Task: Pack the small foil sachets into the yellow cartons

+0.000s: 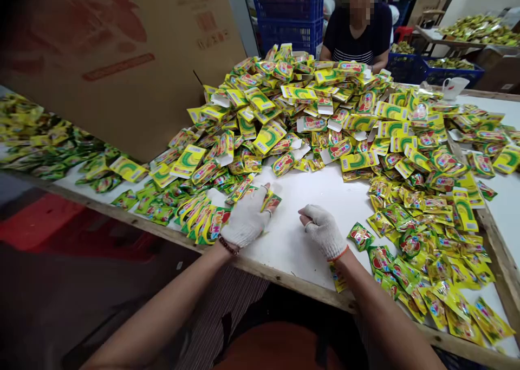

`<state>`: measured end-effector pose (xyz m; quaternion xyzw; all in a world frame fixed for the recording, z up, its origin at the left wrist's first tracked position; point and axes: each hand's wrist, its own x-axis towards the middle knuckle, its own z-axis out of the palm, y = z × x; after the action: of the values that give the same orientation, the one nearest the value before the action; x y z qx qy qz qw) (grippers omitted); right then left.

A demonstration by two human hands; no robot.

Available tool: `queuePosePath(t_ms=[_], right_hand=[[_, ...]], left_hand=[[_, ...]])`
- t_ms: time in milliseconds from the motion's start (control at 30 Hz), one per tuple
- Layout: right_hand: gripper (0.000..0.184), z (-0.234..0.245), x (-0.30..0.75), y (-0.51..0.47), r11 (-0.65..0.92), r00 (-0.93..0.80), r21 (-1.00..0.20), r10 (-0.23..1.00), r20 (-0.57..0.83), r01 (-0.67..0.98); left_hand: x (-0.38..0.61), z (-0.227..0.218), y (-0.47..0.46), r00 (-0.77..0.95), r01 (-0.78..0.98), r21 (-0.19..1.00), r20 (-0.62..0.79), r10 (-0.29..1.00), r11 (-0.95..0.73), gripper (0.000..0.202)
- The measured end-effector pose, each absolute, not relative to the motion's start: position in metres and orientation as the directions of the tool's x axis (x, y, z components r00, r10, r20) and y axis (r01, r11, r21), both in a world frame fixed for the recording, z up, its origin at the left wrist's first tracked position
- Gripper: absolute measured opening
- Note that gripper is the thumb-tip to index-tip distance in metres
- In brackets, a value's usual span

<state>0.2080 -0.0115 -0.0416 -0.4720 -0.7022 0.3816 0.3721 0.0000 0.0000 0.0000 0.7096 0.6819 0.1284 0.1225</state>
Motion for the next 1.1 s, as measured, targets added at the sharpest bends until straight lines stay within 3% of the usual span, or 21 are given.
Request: queuePosePath(t_ms=[67,133,233,367,433,533,700,833,933,1033,1100], right_hand=[[0.016,-0.045,0.208,-0.017,0.104,-0.170,-0.966,0.983,0.064,0.237],[0.026,-0.045,0.208,-0.021,0.005,-0.099,-0.998,0.995,-0.001,0.057],[0.033,-0.040,0.210,-0.028,-0.035,-0.082,-0.996,0.996,-0.028,-0.084],[0.028,-0.037,0.217,-0.048,-0.048,-0.097,-0.999,0.994,-0.045,-0.021],[0.023,-0.037,0.223,-0.062,-0.035,-0.098,-0.991,0.994,-0.047,0.128],[0.015,-0.036,0.232,-0.081,-0.016,-0.110,-0.941,0.992,-0.056,0.338],[0.018,-0.033,0.229,-0.090,0.009,-0.058,-0.923,0.998,-0.015,0.384],[0.029,-0.035,0.220,-0.086,-0.029,-0.009,-0.961,0.999,-0.033,0.274],[0.040,-0.035,0.219,-0.084,-0.037,-0.033,-0.964,0.998,-0.047,0.263],[0.027,-0.029,0.221,-0.085,0.072,-0.098,-0.917,0.995,0.036,0.392],[0.029,-0.025,0.222,-0.086,0.133,-0.135,-0.886,0.988,0.080,0.445]], left_hand=[[0.013,-0.010,-0.008,0.069,0.718,0.690,0.051,0.996,-0.085,0.047],[0.029,-0.021,-0.019,0.123,0.414,0.907,0.032,0.992,-0.081,0.037],[0.049,-0.033,-0.036,0.138,0.111,0.992,-0.079,0.987,0.063,0.037],[0.058,-0.047,-0.057,0.088,-0.117,0.976,-0.177,0.980,0.186,0.057],[0.055,-0.051,-0.067,0.126,-0.072,0.983,-0.159,0.979,0.169,0.047],[0.048,-0.051,-0.078,0.198,0.142,0.988,-0.091,0.976,0.063,0.031],[0.040,-0.037,-0.067,0.307,0.303,0.946,0.016,0.952,-0.113,0.017],[0.037,-0.034,-0.049,0.335,0.184,0.983,-0.080,0.939,0.018,0.017],[0.034,-0.036,-0.043,0.354,0.041,0.992,-0.127,0.927,0.120,0.033],[0.031,-0.032,-0.043,0.369,0.077,0.996,-0.064,0.927,0.038,0.017],[0.030,-0.028,-0.043,0.394,0.117,0.993,-0.031,0.919,-0.017,0.019]])
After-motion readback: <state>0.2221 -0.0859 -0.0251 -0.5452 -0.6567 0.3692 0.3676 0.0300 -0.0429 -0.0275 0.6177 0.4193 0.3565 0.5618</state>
